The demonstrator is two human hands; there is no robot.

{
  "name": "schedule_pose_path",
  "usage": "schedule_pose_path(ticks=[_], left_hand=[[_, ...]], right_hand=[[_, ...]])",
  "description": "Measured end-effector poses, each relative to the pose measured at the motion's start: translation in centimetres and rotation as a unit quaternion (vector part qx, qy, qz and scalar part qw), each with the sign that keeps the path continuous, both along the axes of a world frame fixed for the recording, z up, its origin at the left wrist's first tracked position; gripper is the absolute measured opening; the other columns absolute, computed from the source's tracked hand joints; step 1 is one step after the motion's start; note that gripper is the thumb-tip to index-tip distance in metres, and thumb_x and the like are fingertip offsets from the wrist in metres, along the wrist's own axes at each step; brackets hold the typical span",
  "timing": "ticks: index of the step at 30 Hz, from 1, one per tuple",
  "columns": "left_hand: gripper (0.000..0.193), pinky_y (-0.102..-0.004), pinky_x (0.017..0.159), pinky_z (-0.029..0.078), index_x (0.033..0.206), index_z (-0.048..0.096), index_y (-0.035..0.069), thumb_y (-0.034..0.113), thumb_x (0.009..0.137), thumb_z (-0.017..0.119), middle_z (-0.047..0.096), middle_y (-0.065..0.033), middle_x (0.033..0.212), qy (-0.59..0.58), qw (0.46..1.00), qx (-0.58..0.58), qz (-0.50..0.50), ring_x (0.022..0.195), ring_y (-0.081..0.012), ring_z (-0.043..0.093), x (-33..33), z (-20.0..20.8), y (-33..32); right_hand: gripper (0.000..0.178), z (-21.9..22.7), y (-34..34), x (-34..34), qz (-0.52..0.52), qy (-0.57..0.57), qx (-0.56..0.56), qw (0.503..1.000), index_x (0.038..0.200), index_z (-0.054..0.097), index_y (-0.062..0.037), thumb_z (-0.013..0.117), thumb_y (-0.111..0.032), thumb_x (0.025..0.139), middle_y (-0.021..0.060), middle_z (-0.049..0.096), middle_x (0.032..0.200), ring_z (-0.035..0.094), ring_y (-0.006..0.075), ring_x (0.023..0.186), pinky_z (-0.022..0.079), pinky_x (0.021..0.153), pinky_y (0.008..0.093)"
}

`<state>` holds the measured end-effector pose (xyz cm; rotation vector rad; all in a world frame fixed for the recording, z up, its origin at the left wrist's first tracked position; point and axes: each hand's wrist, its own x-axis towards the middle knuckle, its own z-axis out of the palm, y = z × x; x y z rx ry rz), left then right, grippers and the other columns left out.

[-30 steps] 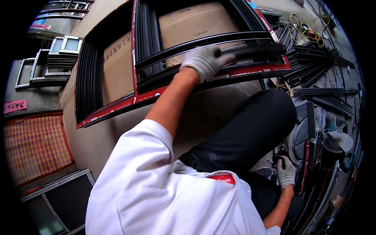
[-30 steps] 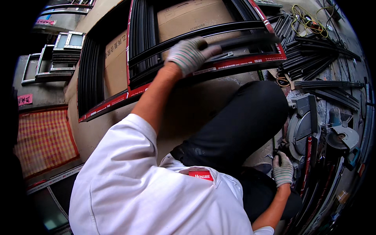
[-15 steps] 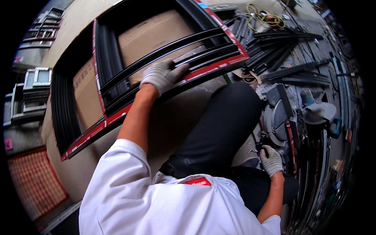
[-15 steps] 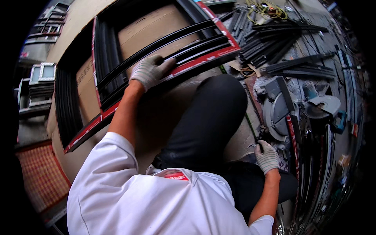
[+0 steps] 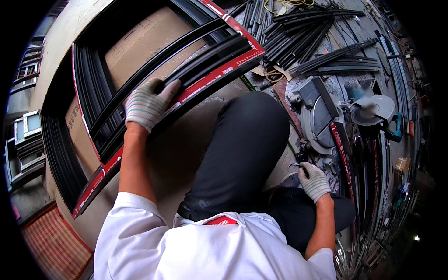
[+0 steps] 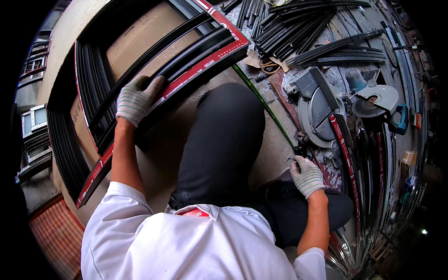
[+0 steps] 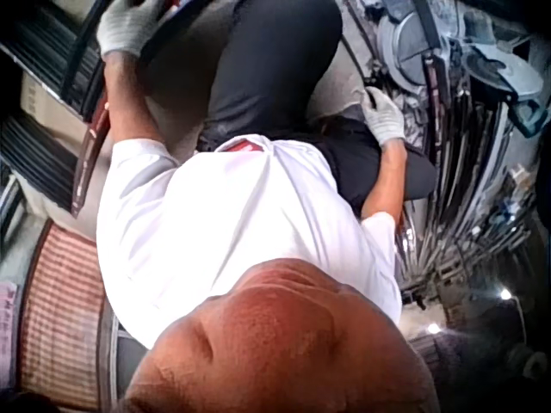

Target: The person measures and cuts black window frame profiles using a miter saw. They repeatedly measure the frame, mark the cut line, position the profile on the saw, and cut it to size.

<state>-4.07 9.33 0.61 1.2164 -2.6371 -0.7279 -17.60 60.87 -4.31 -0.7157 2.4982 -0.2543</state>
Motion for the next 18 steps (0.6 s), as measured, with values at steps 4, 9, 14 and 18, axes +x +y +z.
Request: schedule_pose_path(ticks=[4, 9, 14, 18], left_hand=[[0.030, -0.0271, 0.074, 0.050, 0.104, 0.076, 0.000, 0.030, 0.101, 0.075, 0.069, -0.0044, 0.085, 0.163, 0.986, 0.027, 0.031, 0.079, -0.0109, 0.060, 0.4, 1.9, -2.4], [0.030, -0.0280, 0.064, 0.044, 0.096, 0.070, -0.003, 0.026, 0.103, 0.074, 0.056, -0.0027, 0.075, 0.227, 0.974, 0.020, -0.022, 0.072, -0.0095, 0.047, 1.0, 2.4, -2.9], [0.027, -0.0259, 0.078, 0.053, 0.110, 0.072, -0.006, 0.018, 0.098, 0.080, 0.073, -0.0071, 0.090, 0.194, 0.976, 0.054, -0.077, 0.084, -0.0097, 0.063, -2.3, 3.1, 1.8], [0.042, -0.0340, 0.076, 0.057, 0.112, 0.074, -0.004, 0.031, 0.091, 0.085, 0.075, -0.0189, 0.088, 0.086, 0.967, -0.022, -0.238, 0.078, -0.0215, 0.072, -8.7, 6.3, 7.8]], right_hand=[[0.031, -0.4, -0.4, -0.5, 0.010, 0.000, -0.002, 1.000, 0.119, 0.069, -0.0057, 0.064, -0.029, 0.100, 0.0234, 0.072, 0.103, 0.070, 0.0421, 0.093, 0.056, 0.083, 0.0506], [0.032, 0.2, -0.7, -0.8, 0.008, -0.026, 0.030, 0.999, 0.121, 0.069, -0.0075, 0.063, -0.030, 0.099, 0.0221, 0.072, 0.106, 0.068, 0.0418, 0.102, 0.054, 0.091, 0.0518], [0.032, 1.5, -1.7, -0.9, 0.020, -0.013, 0.021, 0.999, 0.120, 0.068, -0.0079, 0.058, -0.033, 0.102, 0.0203, 0.073, 0.110, 0.069, 0.0408, 0.104, 0.054, 0.093, 0.0508], [0.033, 4.1, -1.6, -1.1, 0.011, -0.028, 0.039, 0.999, 0.116, 0.068, -0.0061, 0.058, -0.034, 0.102, 0.0194, 0.072, 0.104, 0.069, 0.0395, 0.102, 0.055, 0.091, 0.0514]])
